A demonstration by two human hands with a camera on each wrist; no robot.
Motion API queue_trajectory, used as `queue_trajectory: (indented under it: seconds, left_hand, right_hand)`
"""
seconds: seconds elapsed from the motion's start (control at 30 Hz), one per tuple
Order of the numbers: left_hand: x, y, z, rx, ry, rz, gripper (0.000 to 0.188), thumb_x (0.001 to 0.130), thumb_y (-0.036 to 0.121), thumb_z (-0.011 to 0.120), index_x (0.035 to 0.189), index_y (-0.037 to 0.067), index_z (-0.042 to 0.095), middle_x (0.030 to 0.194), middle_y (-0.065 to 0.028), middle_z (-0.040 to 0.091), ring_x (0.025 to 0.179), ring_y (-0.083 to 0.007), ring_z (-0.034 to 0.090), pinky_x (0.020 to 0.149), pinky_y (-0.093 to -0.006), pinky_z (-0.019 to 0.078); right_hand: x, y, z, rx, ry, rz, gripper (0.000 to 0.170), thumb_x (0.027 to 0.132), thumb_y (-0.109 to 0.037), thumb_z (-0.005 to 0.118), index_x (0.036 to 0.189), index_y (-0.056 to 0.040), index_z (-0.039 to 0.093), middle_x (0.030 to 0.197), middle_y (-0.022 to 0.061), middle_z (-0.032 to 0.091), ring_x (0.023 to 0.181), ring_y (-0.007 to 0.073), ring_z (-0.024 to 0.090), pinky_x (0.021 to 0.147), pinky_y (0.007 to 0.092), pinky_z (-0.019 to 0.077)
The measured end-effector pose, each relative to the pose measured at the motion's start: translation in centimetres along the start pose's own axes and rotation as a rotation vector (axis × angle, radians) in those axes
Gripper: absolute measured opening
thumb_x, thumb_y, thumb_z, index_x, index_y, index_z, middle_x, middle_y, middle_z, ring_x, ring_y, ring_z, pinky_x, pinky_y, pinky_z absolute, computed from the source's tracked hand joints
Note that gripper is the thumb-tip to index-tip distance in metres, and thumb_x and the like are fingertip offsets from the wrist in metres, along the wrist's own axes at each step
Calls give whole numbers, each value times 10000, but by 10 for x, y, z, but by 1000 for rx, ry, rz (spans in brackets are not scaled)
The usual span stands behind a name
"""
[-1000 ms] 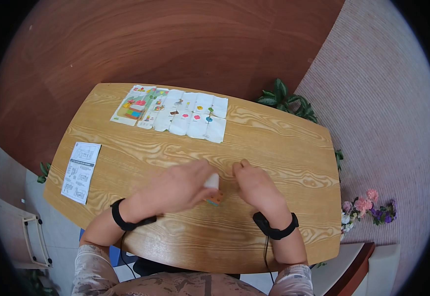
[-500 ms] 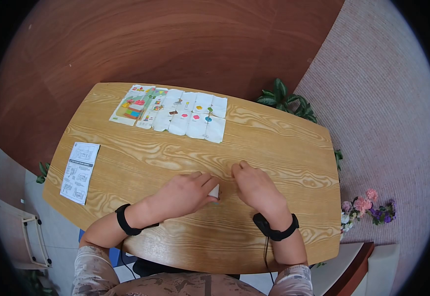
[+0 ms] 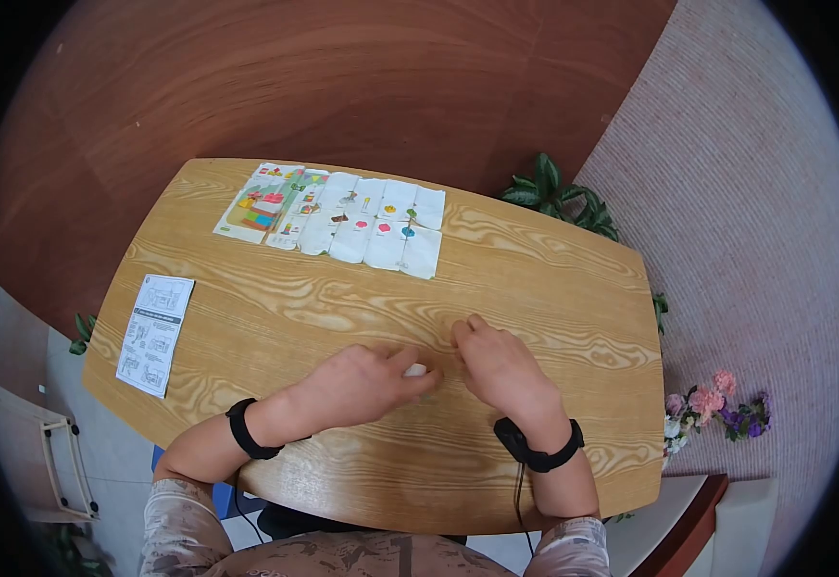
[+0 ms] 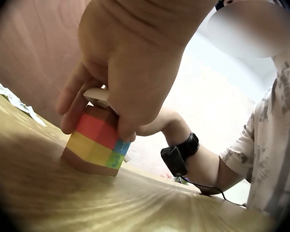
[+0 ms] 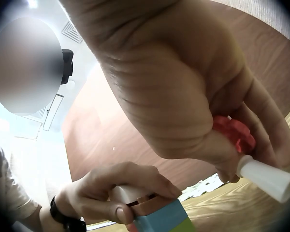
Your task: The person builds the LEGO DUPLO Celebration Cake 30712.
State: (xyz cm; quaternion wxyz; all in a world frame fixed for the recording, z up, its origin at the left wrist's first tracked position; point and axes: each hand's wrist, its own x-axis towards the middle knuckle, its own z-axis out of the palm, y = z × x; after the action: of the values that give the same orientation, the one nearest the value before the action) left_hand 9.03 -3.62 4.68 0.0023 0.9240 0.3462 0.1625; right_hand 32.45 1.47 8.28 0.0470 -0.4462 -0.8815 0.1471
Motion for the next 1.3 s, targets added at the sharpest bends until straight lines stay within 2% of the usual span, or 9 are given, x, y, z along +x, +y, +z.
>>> queue_trajectory:
  seconds: [0.13,0.23,0.43,0.63,0.73,0.83,1.03,1.3]
  left_hand:
    - [-1,0,2,-17,-15,4,349,922,277,691,1252,180,636,975,-108,612,694,-285,711,536,-407,582]
    - [-1,-1,2,-4,-22,8,350,922,283,695,1249,175,635,980,-108,616,657,-279,705,526,-401,576]
    - [-1,-3,-3,-9,-9,31,333,951,338,687,1231,166,634,980,-86,630,657,-264,704,515,-393,564]
    - [1,-1,-19,-14,-32,-68,320,975,375,666,1167,122,620,929,-64,632,688,-252,705,539,-389,567]
    - [2,-4,-21,-1,70,-19,306,976,366,667,1127,105,614,927,-73,625,725,-250,702,586,-383,581]
    - [3,-4,0,-14,128,28,288,974,353,674,1091,98,609,930,-83,618,746,-252,697,616,-379,585]
    - [3,1,3,-41,24,-21,269,974,334,676,1067,91,608,944,-99,613,734,-269,693,610,-404,580]
    - [5,5,2,-28,0,-17,236,967,289,660,1022,68,597,928,-119,601,729,-285,693,601,-412,574]
  right_hand:
    - [1,0,0,-28,0,-6,272,837,23,710,1088,-24,617,1066,157,676,966,390,689,809,449,569]
    - [-1,0,1,26,39,-51,217,836,50,619,1035,-15,561,1017,203,630,905,437,663,757,517,537]
    - [-2,-1,-1,34,48,-57,205,841,50,617,1028,-13,559,1006,198,632,890,434,664,745,514,535]
    - [-2,0,-2,7,77,-76,186,853,33,617,1025,-9,558,989,202,625,870,436,658,733,515,531]
    - [-2,1,0,4,88,-81,176,860,26,617,1022,-7,557,989,203,625,867,437,657,730,517,530]
    - [0,0,-2,3,78,-80,175,863,24,618,1024,-8,558,991,204,627,864,438,658,730,519,530]
    - [-2,-1,-2,6,64,-62,166,876,17,615,1031,-11,563,996,207,629,865,441,659,733,521,531]
    - [-1,0,-1,4,64,-68,146,887,6,616,1025,-6,568,997,210,631,863,438,664,730,519,538]
